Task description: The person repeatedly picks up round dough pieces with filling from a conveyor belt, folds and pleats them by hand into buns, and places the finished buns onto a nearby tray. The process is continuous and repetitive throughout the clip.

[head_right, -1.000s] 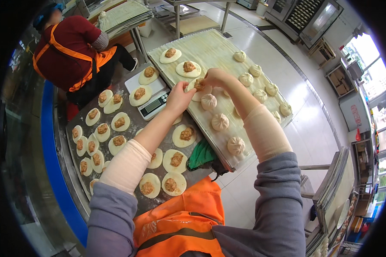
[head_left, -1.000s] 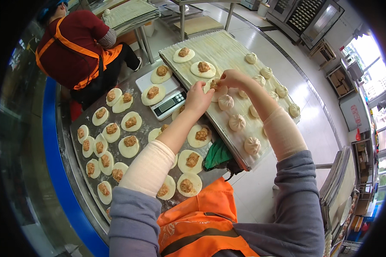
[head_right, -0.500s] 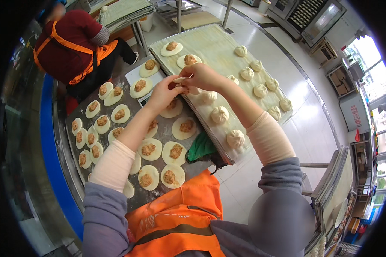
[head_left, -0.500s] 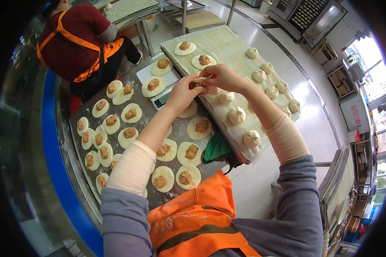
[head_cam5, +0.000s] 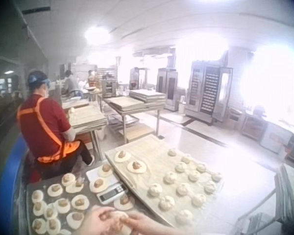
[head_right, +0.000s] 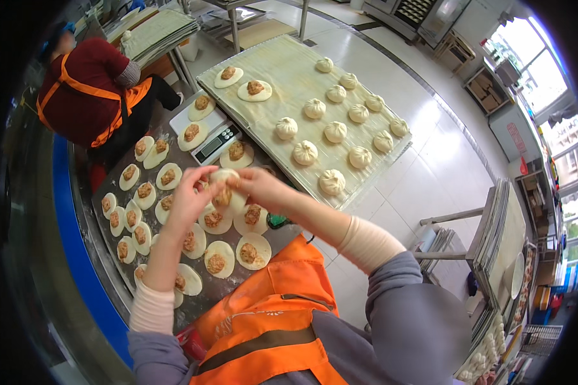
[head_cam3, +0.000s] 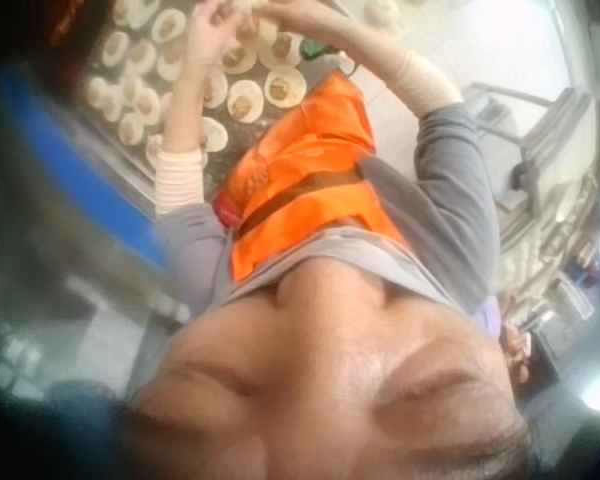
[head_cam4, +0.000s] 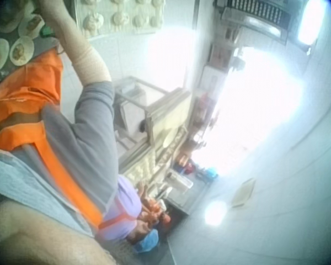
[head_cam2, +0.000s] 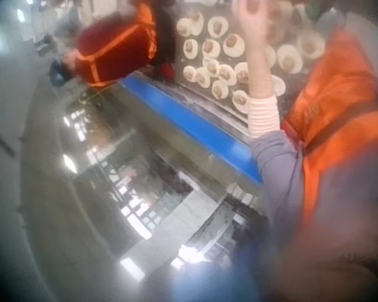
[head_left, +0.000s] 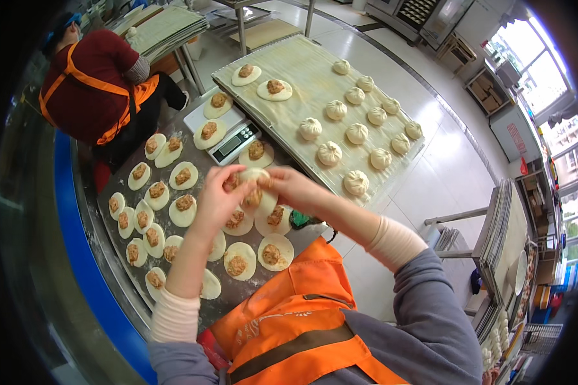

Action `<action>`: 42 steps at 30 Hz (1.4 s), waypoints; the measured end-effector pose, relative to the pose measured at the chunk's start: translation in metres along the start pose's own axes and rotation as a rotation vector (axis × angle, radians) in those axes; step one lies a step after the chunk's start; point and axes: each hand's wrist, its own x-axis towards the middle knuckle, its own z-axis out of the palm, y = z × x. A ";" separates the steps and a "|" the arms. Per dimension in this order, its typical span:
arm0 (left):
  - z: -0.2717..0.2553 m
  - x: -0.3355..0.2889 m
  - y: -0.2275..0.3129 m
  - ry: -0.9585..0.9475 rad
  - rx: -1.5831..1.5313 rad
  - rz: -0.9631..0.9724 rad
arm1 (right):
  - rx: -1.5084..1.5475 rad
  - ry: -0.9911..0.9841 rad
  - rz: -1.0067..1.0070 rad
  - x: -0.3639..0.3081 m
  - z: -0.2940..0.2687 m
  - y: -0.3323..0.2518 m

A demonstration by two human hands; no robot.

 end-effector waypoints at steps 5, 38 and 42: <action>0.043 -0.075 -0.047 -0.275 -1.370 -0.389 | -0.045 -0.067 0.116 -0.041 0.032 0.014; 0.075 -0.161 -0.026 -0.084 -1.305 -0.648 | -1.695 0.508 -0.148 0.030 -0.197 -0.103; 0.080 -0.156 -0.021 -0.048 -1.273 -0.668 | -1.659 0.442 -0.198 0.027 -0.201 -0.099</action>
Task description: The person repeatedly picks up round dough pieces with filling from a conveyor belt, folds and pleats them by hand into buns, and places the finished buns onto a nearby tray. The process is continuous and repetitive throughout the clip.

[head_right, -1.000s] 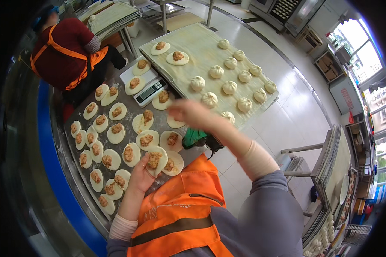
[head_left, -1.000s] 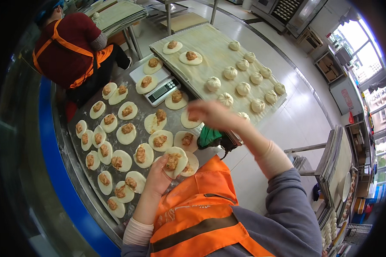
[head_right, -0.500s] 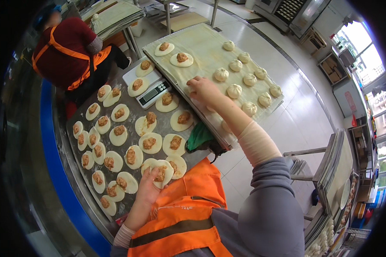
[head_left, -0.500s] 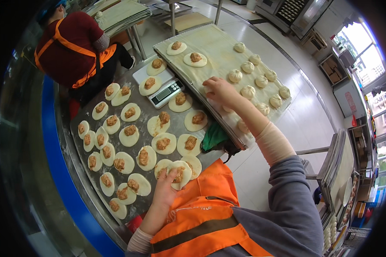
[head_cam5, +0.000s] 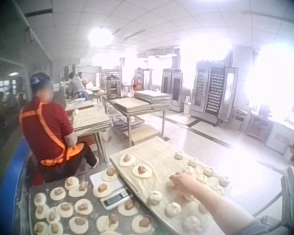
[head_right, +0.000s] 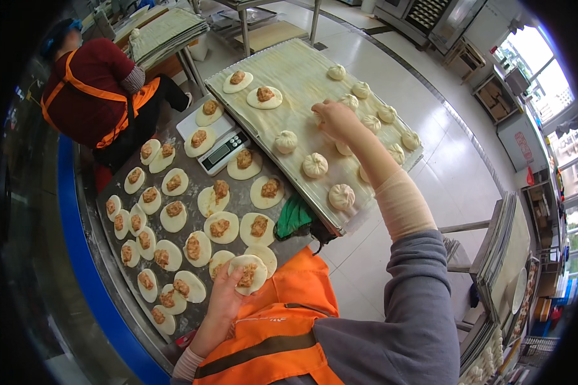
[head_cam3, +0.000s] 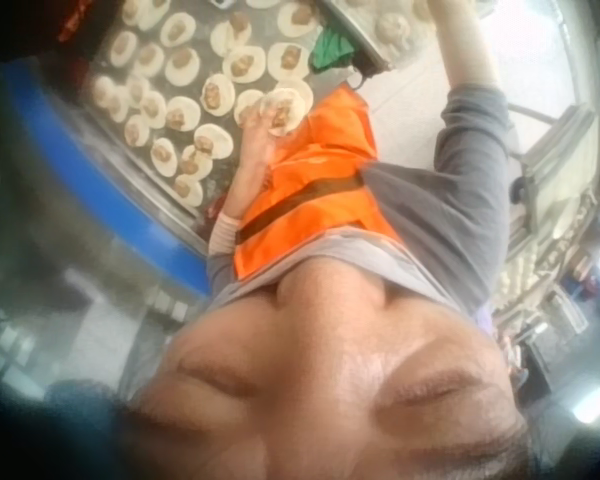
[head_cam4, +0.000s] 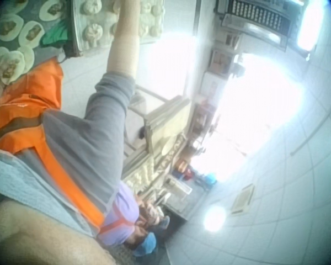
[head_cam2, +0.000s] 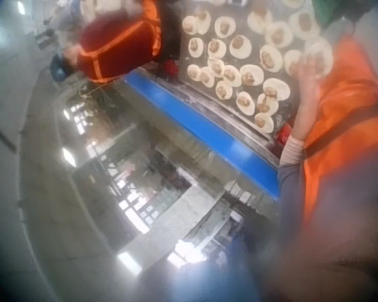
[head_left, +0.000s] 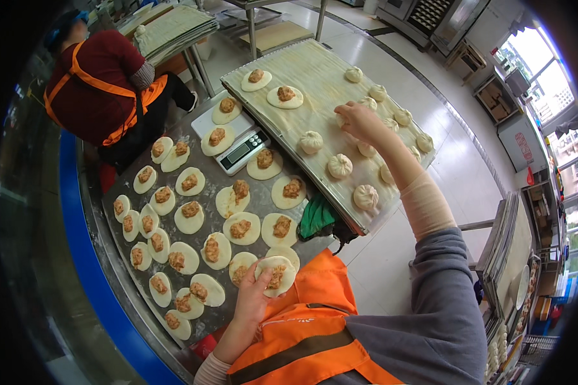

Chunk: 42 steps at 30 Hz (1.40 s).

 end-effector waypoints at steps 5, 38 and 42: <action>0.000 0.005 -0.001 -0.059 0.014 -0.032 | 0.142 0.054 -0.025 -0.005 0.011 -0.012; -0.018 -0.027 0.008 -0.043 -0.051 0.434 | 1.422 -0.359 0.148 -0.207 0.070 -0.274; -0.034 -0.022 -0.020 0.121 0.316 0.594 | 1.422 -0.406 0.184 -0.216 0.069 -0.280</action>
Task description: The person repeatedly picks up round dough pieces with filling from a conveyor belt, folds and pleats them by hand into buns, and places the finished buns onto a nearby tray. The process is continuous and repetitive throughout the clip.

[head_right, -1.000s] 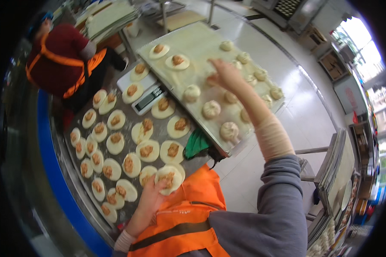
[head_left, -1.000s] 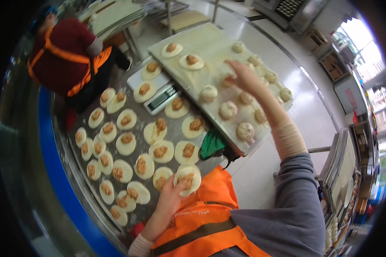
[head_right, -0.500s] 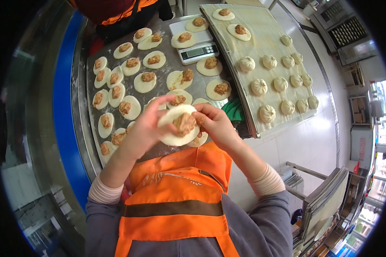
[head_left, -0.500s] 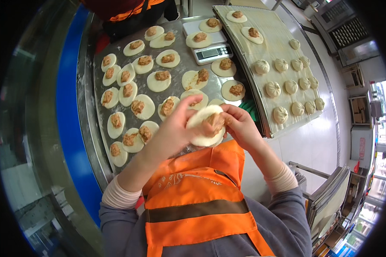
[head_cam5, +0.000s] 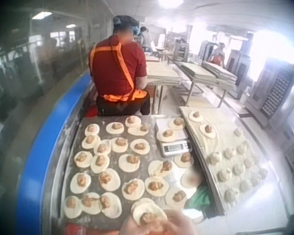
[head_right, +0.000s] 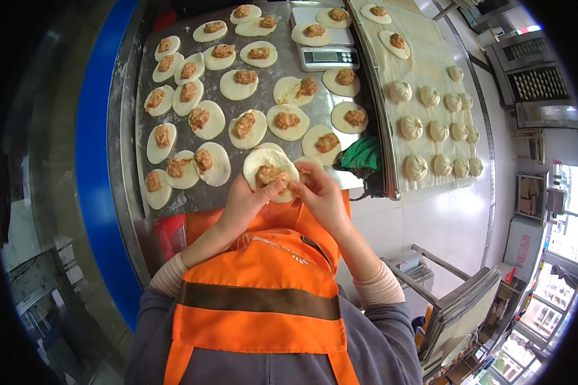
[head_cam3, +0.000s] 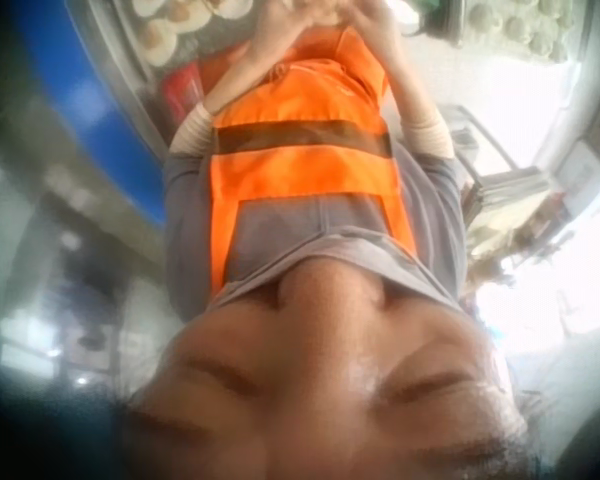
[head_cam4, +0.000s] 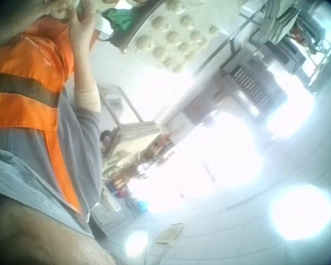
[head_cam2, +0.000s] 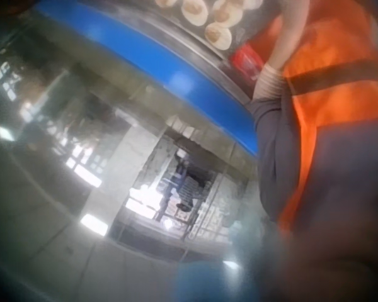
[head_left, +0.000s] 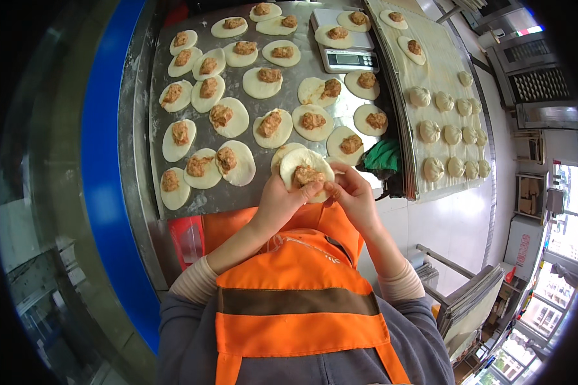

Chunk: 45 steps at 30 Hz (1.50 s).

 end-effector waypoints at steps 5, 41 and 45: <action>-0.010 -0.020 -0.009 -0.031 -0.068 -0.130 | -0.127 -0.034 0.016 -0.007 -0.001 0.034; -0.032 -0.027 0.003 -0.138 0.504 0.095 | -0.514 -0.294 -0.156 0.013 0.021 -0.009; -0.039 -0.015 0.017 -0.319 0.453 -0.410 | -1.059 -0.377 -0.718 0.021 0.009 -0.009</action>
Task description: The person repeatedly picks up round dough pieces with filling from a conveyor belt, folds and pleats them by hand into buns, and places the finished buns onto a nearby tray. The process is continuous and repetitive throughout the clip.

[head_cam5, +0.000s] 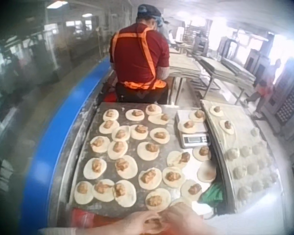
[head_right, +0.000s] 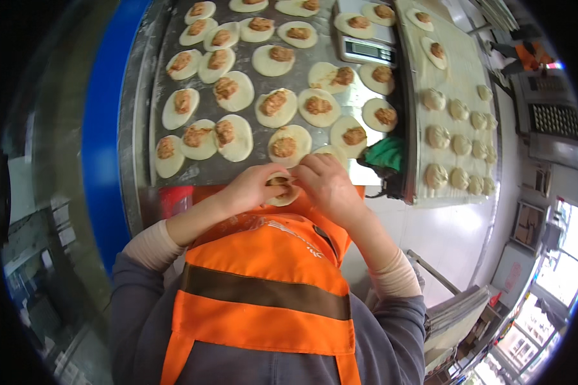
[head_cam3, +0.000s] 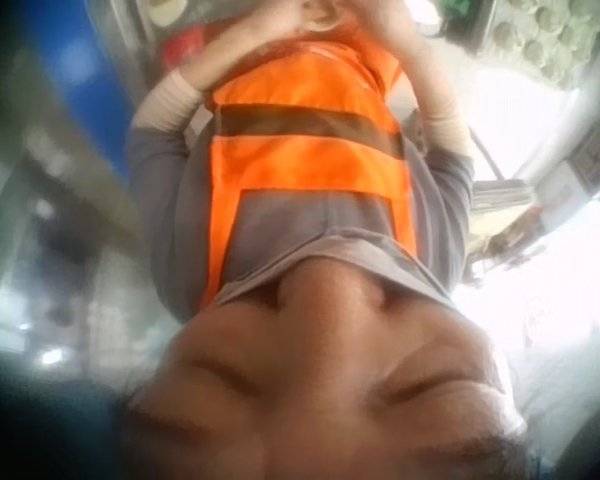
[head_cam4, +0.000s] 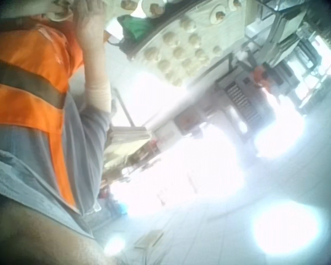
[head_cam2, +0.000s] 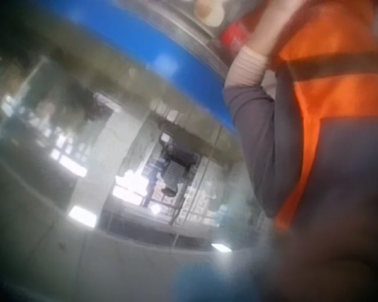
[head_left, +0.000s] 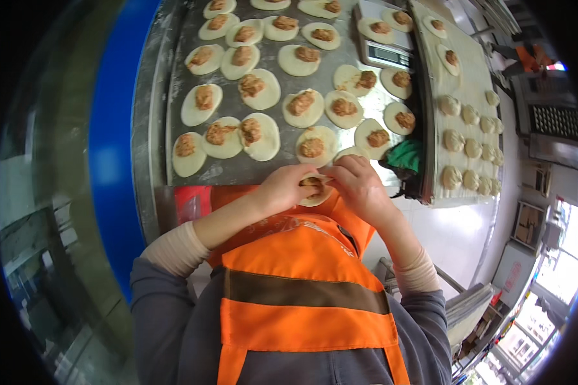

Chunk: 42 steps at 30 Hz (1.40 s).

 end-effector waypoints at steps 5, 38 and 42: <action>0.002 0.008 -0.005 0.203 0.123 0.312 | 0.485 -0.021 0.379 0.013 0.000 -0.015; 0.017 -0.004 -0.015 0.282 -0.233 0.418 | 0.546 0.024 0.266 0.024 -0.011 -0.018; -0.001 -0.012 -0.001 0.136 -0.140 0.144 | -0.142 -0.071 -0.168 0.028 -0.020 -0.009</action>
